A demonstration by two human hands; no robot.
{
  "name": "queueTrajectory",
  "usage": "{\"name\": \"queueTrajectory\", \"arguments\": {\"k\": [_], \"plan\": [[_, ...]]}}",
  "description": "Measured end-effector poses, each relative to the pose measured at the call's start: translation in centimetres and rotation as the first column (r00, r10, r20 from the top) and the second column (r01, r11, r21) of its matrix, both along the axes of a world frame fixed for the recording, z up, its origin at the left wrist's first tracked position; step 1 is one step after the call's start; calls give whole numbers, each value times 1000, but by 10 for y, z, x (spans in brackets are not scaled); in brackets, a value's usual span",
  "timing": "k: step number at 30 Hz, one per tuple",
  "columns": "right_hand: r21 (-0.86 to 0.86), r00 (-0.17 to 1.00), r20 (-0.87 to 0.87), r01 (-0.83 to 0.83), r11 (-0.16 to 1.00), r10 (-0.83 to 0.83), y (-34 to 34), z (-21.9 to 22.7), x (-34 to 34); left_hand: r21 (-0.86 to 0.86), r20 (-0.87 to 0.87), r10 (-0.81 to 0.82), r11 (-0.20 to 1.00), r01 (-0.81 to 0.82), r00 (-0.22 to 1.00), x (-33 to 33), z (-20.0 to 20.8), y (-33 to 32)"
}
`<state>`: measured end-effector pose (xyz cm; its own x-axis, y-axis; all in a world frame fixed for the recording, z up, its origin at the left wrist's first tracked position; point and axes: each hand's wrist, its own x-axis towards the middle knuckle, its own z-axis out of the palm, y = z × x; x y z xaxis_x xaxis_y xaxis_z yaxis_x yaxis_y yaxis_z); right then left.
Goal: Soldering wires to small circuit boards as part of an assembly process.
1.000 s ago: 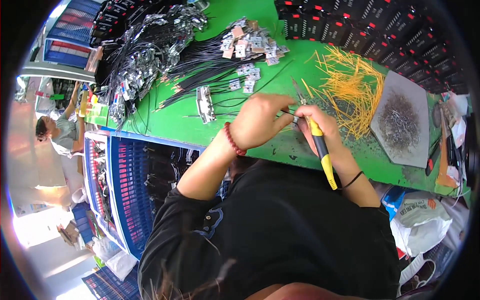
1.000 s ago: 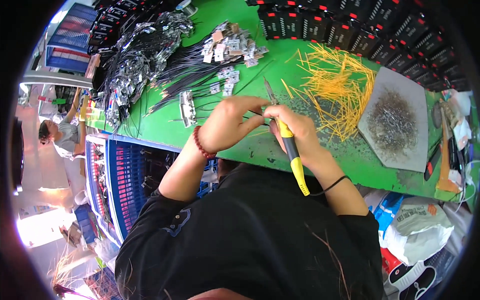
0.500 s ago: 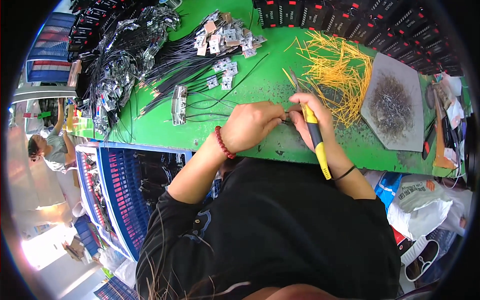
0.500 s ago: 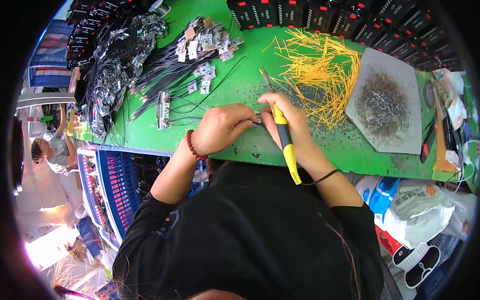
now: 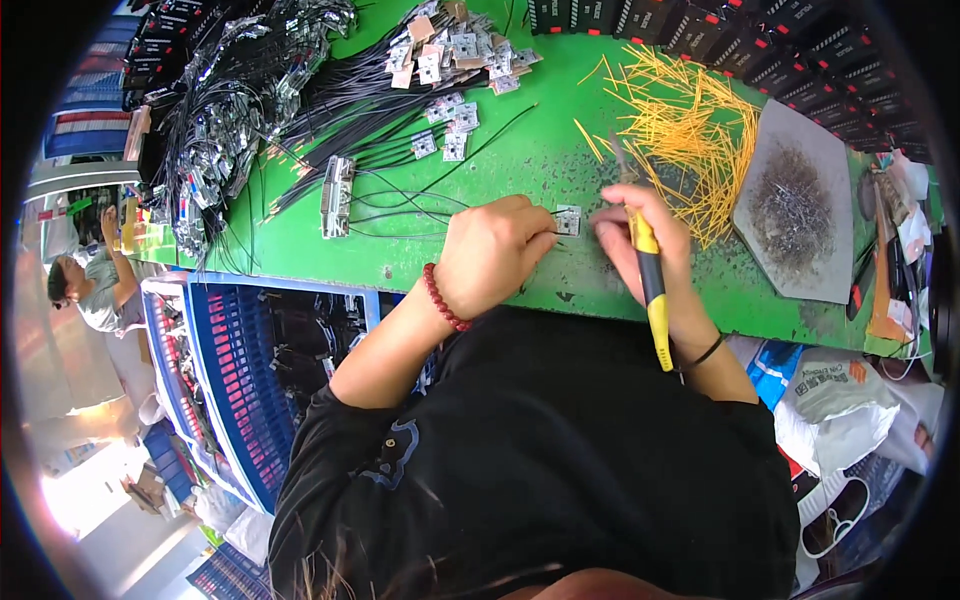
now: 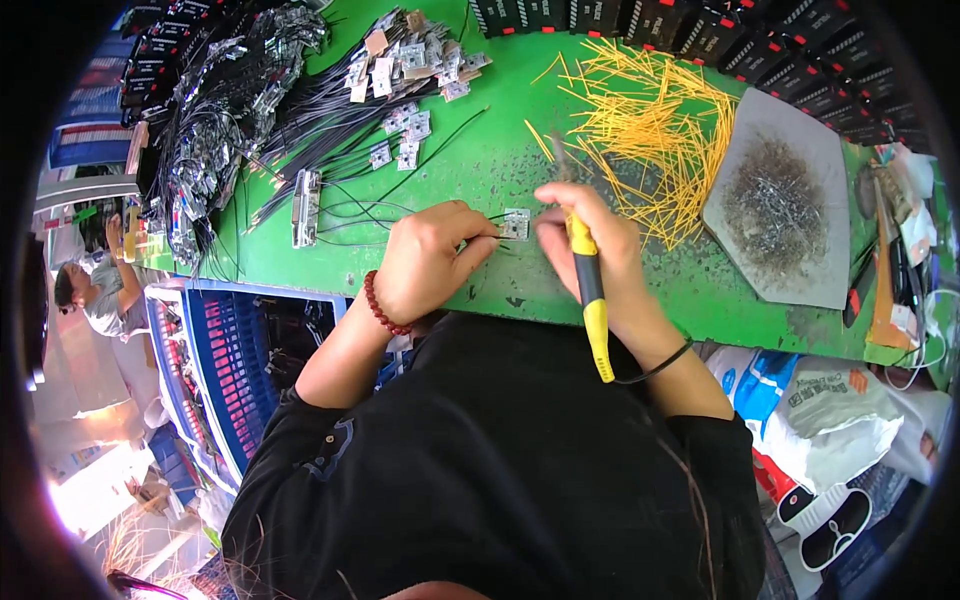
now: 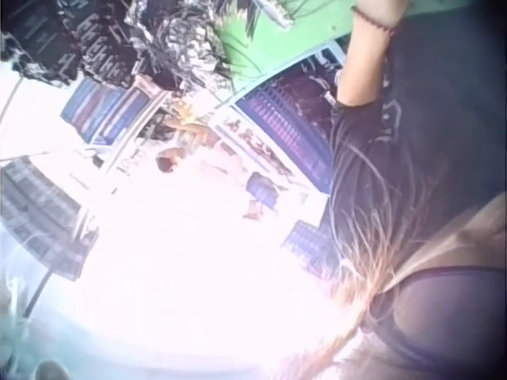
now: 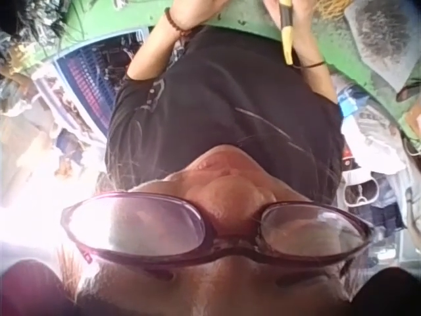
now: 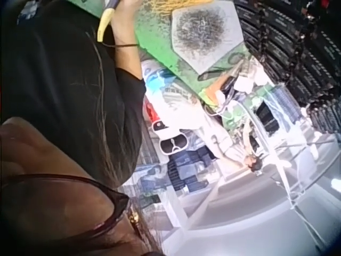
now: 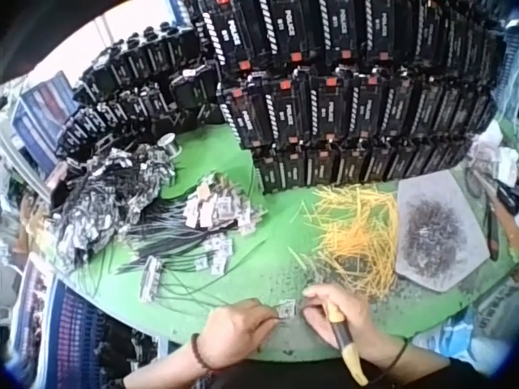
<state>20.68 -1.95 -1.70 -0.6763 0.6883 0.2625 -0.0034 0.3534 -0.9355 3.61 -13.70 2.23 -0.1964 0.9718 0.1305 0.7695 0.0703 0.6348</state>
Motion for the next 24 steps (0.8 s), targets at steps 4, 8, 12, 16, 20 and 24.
{"name": "queueTrajectory", "arguments": {"k": [4,8,12,16,20,24], "plan": [[-18,999,-43,-17,1000,16,-14,8,-9,-25,3,-1,1000,1,1000,4,4,0],[-9,998,-60,-4,1000,4,-14,4,-10,-4,76,11,1000,-11,997,11,9,3],[-115,994,-103,27,993,-39,-12,-2,-5,48,130,25,998,-31,991,15,1,4],[-213,992,-103,45,976,-68,-13,0,0,84,169,58,994,-73,984,13,1,5],[-58,992,-117,-46,997,39,-11,0,1,60,155,80,994,-90,985,14,1,6],[-149,994,-112,-25,988,8,-15,0,0,67,148,80,994,-91,986,17,1,3]]}}
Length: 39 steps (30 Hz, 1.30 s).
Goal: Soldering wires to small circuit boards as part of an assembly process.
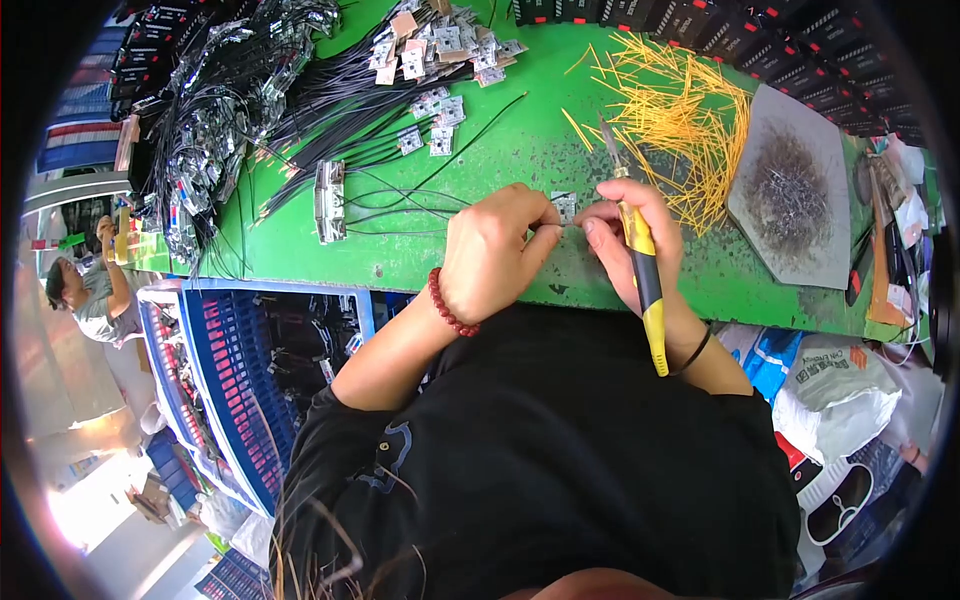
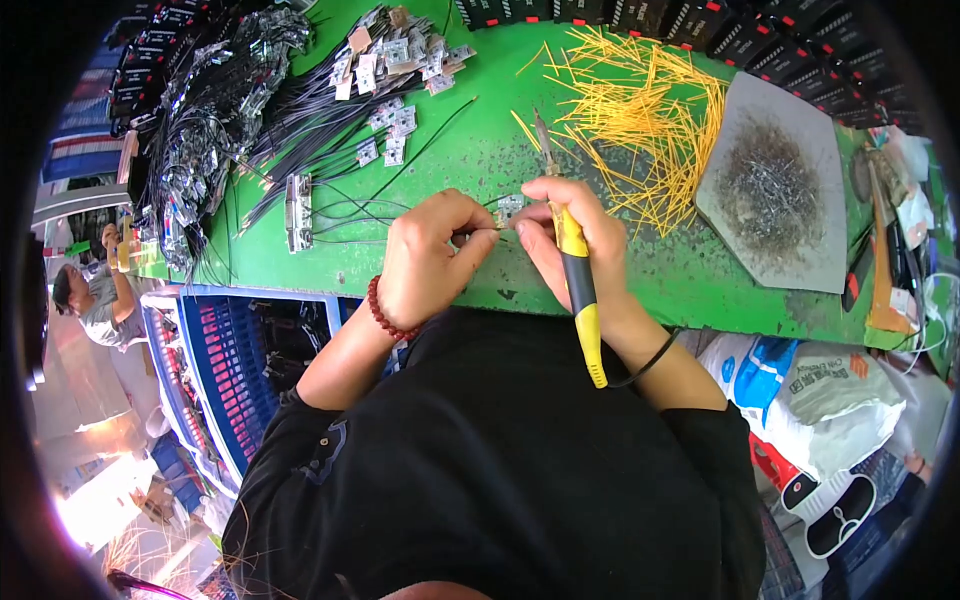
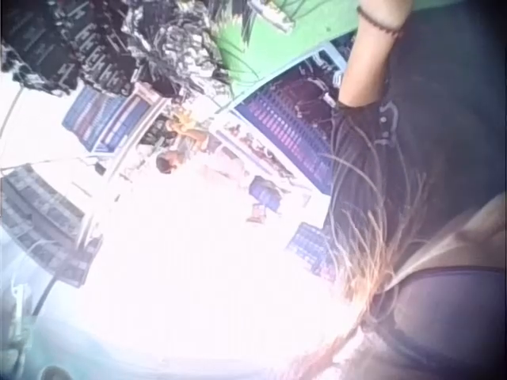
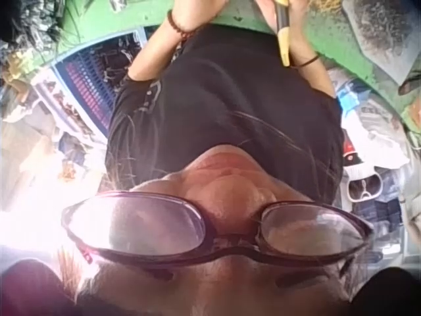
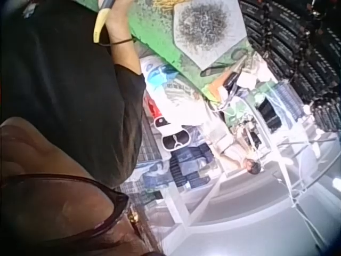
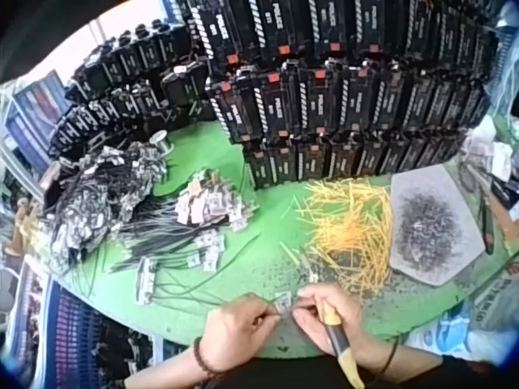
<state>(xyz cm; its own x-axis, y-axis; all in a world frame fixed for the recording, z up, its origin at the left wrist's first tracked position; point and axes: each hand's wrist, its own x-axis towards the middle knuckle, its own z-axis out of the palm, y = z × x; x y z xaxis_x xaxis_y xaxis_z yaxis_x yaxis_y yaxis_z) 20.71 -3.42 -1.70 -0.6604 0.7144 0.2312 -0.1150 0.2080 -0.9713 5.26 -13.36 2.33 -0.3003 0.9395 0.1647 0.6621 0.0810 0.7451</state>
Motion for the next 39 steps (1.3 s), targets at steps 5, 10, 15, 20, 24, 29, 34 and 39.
{"name": "queueTrajectory", "arguments": {"k": [5,10,15,20,24,29,34,39], "plan": [[-52,999,-38,11,999,-13,-3,2,-5,28,-6,-18,999,18,1000,1,-2,-1],[72,999,-41,27,997,-24,1,-3,1,15,31,30,999,-31,999,0,-3,-1],[88,998,-44,42,995,-38,-3,-1,-2,12,22,49,999,-49,999,2,-3,-1],[96,999,-23,45,994,-43,-2,-3,-5,35,-15,44,998,-43,999,4,-6,-2],[245,999,-17,31,969,-28,-1,-1,-7,72,-94,39,997,-32,995,3,-8,-2],[78,1000,18,14,997,-15,-1,1,-5,34,-36,62,998,-61,997,2,-4,-3],[-38,999,41,-20,999,21,-1,2,-10,45,112,38,998,-44,993,1,-4,-4],[19,997,2,79,997,-79,5,-3,1,65,7,26,998,-26,1000,-1,-10,2]]}}
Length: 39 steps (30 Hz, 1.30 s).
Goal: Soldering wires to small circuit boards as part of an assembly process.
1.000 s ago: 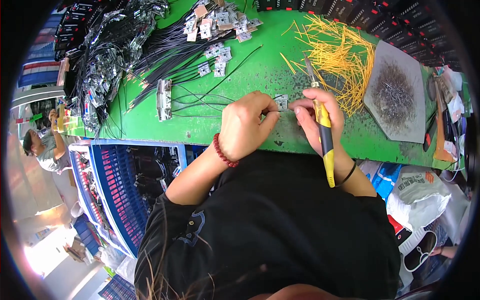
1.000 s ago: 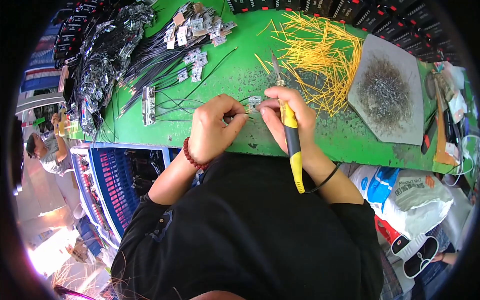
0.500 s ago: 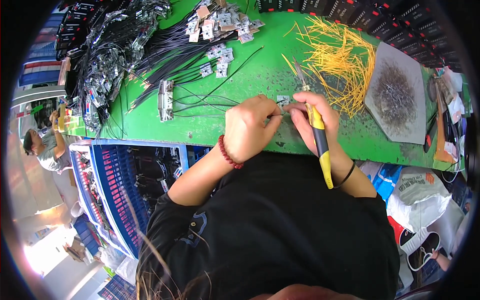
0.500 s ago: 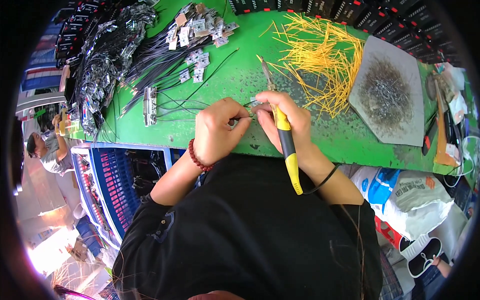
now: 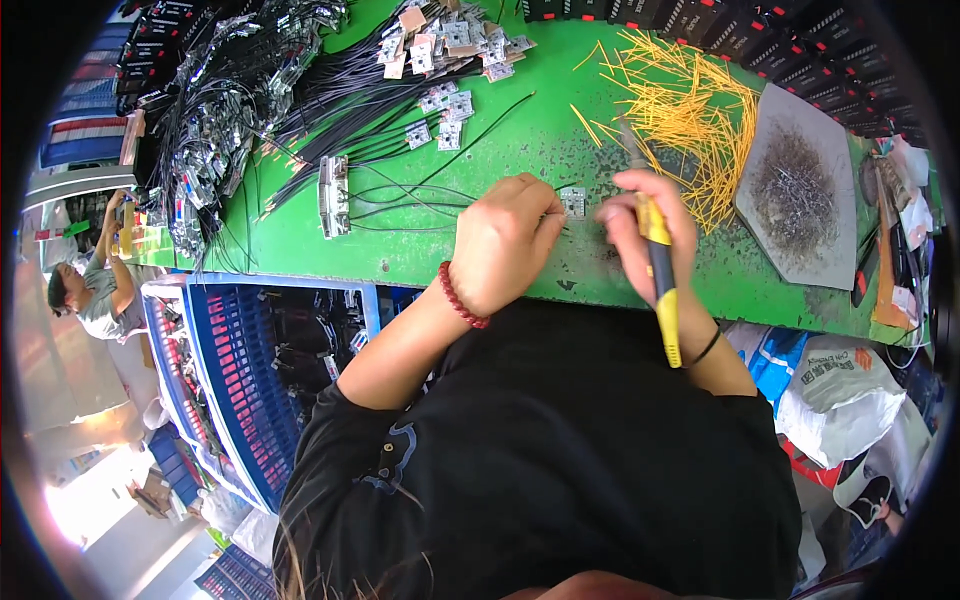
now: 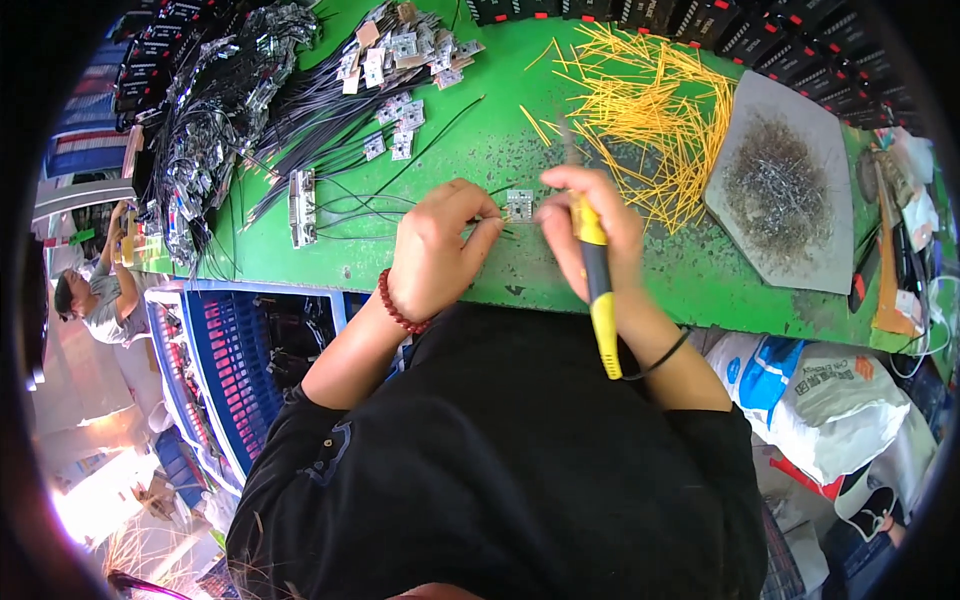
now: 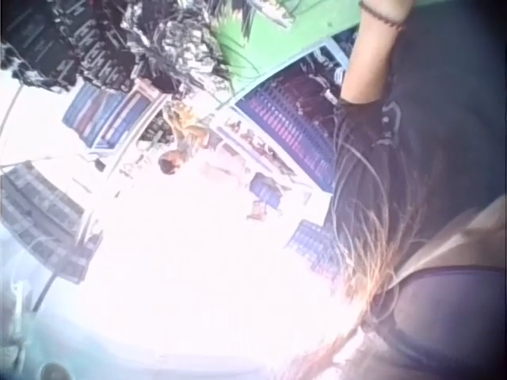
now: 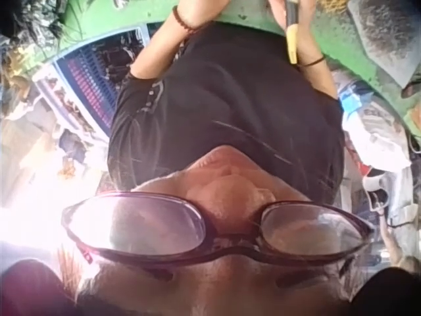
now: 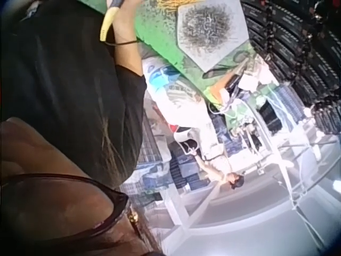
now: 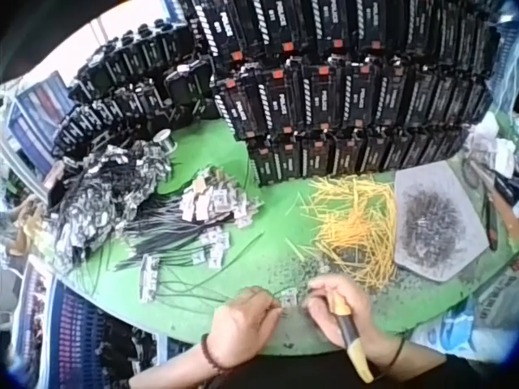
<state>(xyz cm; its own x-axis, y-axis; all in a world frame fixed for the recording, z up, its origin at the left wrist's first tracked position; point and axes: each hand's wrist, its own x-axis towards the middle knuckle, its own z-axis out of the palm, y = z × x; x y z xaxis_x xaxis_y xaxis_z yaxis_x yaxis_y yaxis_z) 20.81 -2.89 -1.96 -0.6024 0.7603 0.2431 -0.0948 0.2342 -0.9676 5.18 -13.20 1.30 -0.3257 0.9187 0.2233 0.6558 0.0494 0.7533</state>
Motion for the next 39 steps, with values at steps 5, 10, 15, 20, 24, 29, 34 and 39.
{"name": "queueTrajectory", "arguments": {"k": [5,10,15,20,24,29,34,39], "plan": [[-68,999,25,36,997,-34,13,6,35,44,-299,-73,995,90,951,1,-10,10],[-143,999,1,34,989,-34,10,7,62,26,-218,-77,996,85,973,1,-21,14],[0,990,70,122,992,-122,15,13,88,43,-197,-62,997,72,979,-1,-24,16],[12,962,-53,270,963,-269,29,-9,119,-20,-132,-102,995,100,986,-3,-23,19],[14,943,-72,327,945,-325,26,-7,127,5,-188,-88,996,91,978,4,-23,19],[-32,927,16,376,926,-375,31,1,138,32,-256,-83,995,94,963,5,-29,19],[52,780,-139,621,782,-610,67,2,166,78,-276,-3,997,25,961,5,-26,21],[246,661,-31,732,635,-750,87,3,183,43,-218,-26,998,36,976,4,-22,24]]}}
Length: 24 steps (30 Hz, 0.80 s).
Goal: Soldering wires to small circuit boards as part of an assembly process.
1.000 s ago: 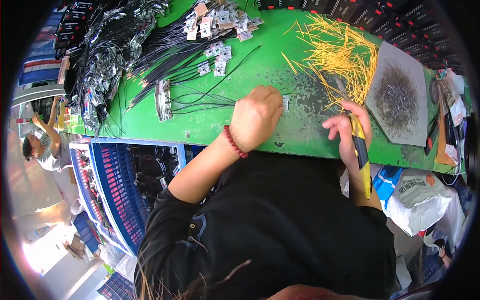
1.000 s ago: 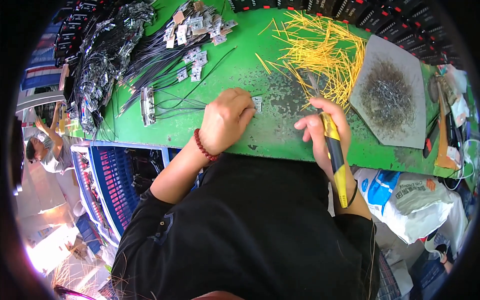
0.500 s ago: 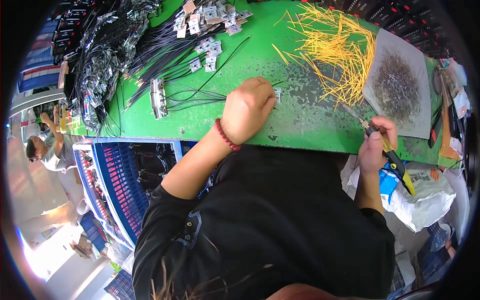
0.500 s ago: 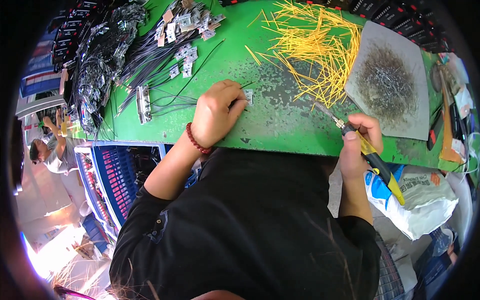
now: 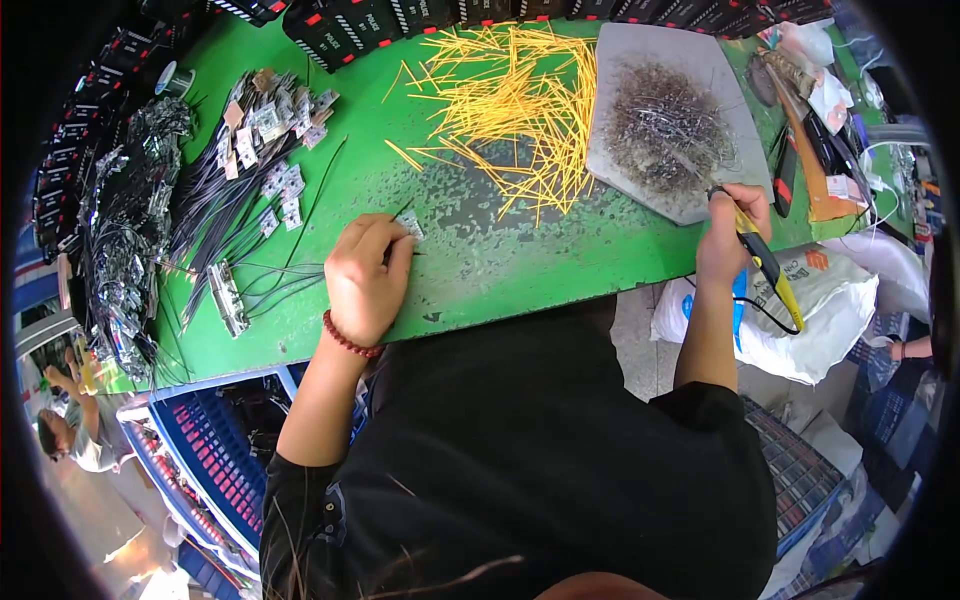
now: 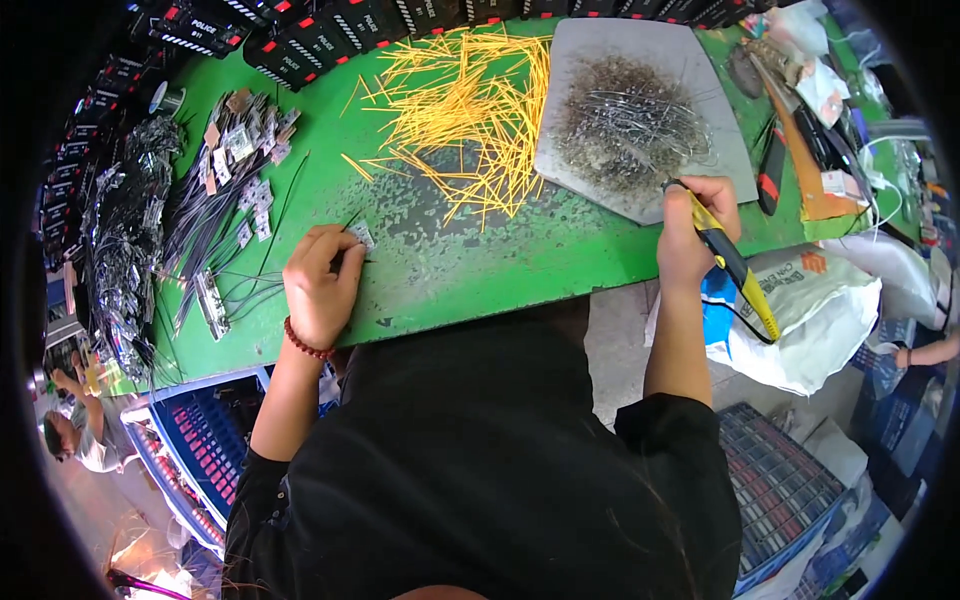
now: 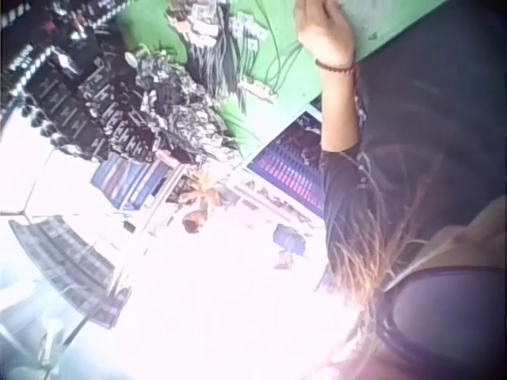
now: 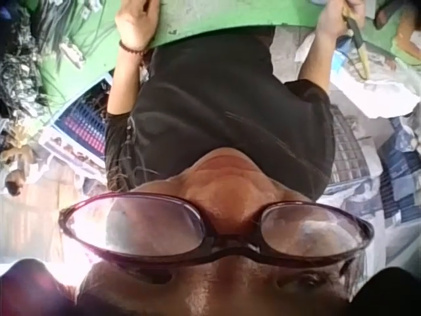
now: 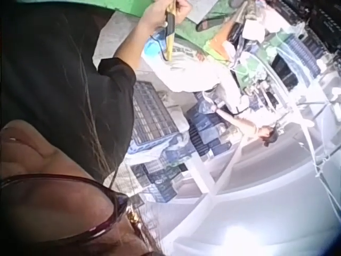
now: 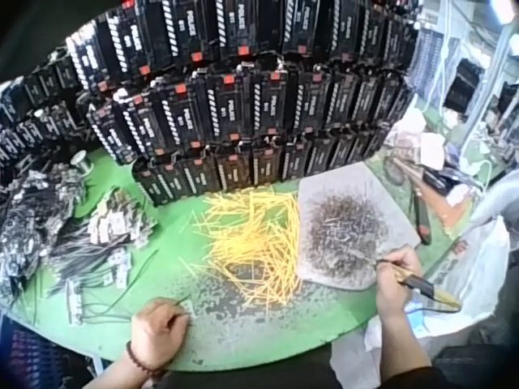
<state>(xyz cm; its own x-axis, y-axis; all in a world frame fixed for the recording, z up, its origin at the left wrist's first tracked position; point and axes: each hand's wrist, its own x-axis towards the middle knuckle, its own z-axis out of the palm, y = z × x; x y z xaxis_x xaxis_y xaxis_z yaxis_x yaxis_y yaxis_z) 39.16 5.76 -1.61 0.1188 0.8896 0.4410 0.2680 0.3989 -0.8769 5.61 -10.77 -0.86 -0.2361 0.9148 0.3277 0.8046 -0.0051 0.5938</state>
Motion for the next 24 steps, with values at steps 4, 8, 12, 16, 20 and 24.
{"name": "queueTrajectory", "arguments": {"k": [4,8,12,16,20,24], "plan": [[49,999,39,11,999,-13,6,-3,2,-58,61,23,998,-19,998,1,5,0],[-17,999,49,-20,1000,21,5,-1,0,-80,112,28,997,-19,993,1,7,2],[83,997,-24,-70,994,72,18,9,-1,-100,123,35,995,-23,992,1,7,2],[-64,994,-57,-95,993,91,40,0,0,-83,111,27,996,-18,993,0,8,2],[-17,993,-35,-110,994,109,46,-13,6,-95,108,33,995,-22,994,2,8,3],[-41,992,-47,-118,992,116,44,-14,3,-99,128,50,994,-37,991,1,7,1]]}}
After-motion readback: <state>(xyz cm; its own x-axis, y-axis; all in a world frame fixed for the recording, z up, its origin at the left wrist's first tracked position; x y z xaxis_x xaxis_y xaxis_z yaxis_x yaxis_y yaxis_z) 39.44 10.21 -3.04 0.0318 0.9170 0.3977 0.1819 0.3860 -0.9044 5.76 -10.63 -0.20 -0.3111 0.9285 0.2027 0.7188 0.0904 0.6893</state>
